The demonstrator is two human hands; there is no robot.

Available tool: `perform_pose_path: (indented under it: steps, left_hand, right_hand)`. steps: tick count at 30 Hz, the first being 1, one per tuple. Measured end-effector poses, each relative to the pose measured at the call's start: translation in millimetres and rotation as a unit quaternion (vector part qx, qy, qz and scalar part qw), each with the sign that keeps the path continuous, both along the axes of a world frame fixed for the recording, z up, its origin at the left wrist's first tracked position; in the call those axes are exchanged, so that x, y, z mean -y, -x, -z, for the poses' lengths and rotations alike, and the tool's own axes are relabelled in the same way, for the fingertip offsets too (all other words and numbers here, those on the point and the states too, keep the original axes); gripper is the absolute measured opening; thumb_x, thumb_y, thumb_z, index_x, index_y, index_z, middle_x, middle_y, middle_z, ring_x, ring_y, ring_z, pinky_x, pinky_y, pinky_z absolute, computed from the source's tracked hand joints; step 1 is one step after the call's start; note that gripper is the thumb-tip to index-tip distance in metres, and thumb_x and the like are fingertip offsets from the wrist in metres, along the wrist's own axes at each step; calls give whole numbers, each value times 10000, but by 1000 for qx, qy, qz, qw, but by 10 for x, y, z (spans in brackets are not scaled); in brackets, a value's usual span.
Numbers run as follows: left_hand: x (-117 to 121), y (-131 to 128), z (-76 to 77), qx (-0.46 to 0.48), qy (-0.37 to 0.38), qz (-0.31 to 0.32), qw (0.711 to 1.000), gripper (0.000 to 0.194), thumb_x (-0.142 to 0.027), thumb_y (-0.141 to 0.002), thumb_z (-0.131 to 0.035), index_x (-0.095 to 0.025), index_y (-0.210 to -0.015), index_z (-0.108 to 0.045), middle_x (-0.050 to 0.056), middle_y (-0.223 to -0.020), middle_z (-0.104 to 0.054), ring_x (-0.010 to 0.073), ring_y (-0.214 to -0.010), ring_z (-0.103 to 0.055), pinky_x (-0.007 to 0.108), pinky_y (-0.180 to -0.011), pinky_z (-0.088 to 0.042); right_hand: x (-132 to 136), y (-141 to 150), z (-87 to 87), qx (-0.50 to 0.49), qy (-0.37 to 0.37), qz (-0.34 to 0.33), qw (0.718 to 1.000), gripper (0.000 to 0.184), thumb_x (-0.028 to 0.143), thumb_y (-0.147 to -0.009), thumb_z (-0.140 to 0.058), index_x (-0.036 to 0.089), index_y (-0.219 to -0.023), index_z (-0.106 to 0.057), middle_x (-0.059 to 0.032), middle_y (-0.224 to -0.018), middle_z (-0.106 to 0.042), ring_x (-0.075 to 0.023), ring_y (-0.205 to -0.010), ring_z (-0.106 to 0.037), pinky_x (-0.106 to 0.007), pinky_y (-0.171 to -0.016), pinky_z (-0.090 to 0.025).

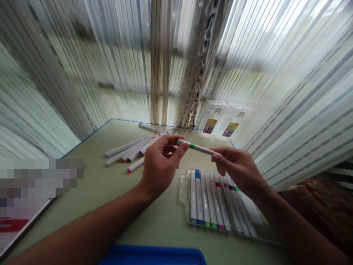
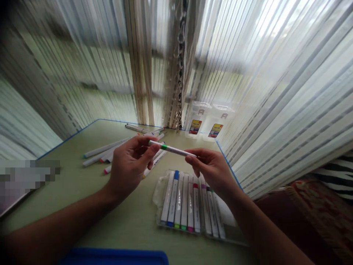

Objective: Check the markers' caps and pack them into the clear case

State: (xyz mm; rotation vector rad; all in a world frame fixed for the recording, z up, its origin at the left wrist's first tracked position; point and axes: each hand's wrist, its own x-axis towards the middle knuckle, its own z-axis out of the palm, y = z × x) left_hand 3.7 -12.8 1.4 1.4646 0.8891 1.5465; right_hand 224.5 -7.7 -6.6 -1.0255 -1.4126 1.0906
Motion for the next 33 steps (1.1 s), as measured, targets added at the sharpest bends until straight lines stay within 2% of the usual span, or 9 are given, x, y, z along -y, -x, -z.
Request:
perform_pose_path:
  steps: [6,11,15,19,24,27,33]
  left_hand:
    - [-34,2,39,-45,22,0,999,301,-377,-846,-748,-153,-1034,-676,1,-790,-653,87,-541,-546,208,-478,-472]
    - [-84,37,98,-193,0,16,981,253,-382,-870,-718,-164,-998,-717,26,-832,-694,124,-646,-600,237,-587,-496]
    - [-98,42,122,-331,-74,29,940,149,-307,-882,-706,-170,-936,-728,17,-785,-686,138,-667,-604,254,-629,-489]
    - [-77,19,133,-368,-134,40,919,80,-217,-887,-686,-171,-939,-726,21,-831,-673,129,-665,-584,240,-601,-475]
    - [-27,-16,118,-378,-146,66,912,101,-171,-896,-650,-154,-964,-723,52,-899,-687,153,-736,-591,255,-632,-472]
    - [7,-37,86,-377,-155,73,910,99,-163,-902,-613,-151,-877,-708,63,-875,-683,170,-759,-599,272,-655,-469]
    - [48,-79,58,-365,-157,90,913,137,-167,-881,-577,-164,-761,-642,73,-865,-671,178,-745,-593,289,-662,-466]
  right_hand:
    - [11,28,-51,-136,-6,16,991,198,266,-709,-876,203,-875,-788,21,-581,-633,-64,-411,-476,-194,-379,-369]
    - [53,63,-111,-182,-31,7,983,186,229,-691,-881,212,-846,-780,44,-566,-614,-54,-392,-473,-186,-360,-367]
    - [120,113,-127,-148,-73,-14,986,164,166,-705,-857,198,-850,-788,29,-592,-641,-58,-423,-497,-180,-365,-373]
    - [210,168,-138,-108,-158,-56,980,180,105,-695,-851,172,-850,-789,-9,-684,-702,-85,-539,-581,-196,-461,-463]
    - [312,200,-171,-5,-246,-72,967,166,95,-744,-828,119,-899,-774,-14,-710,-685,-77,-572,-576,-193,-505,-479]
    - [356,211,-212,45,-289,-67,954,152,129,-753,-834,97,-887,-768,-3,-685,-663,-63,-542,-550,-177,-482,-458]
    - [394,223,-273,68,-329,-76,939,137,137,-759,-834,107,-870,-760,11,-681,-671,-51,-524,-533,-168,-494,-458]
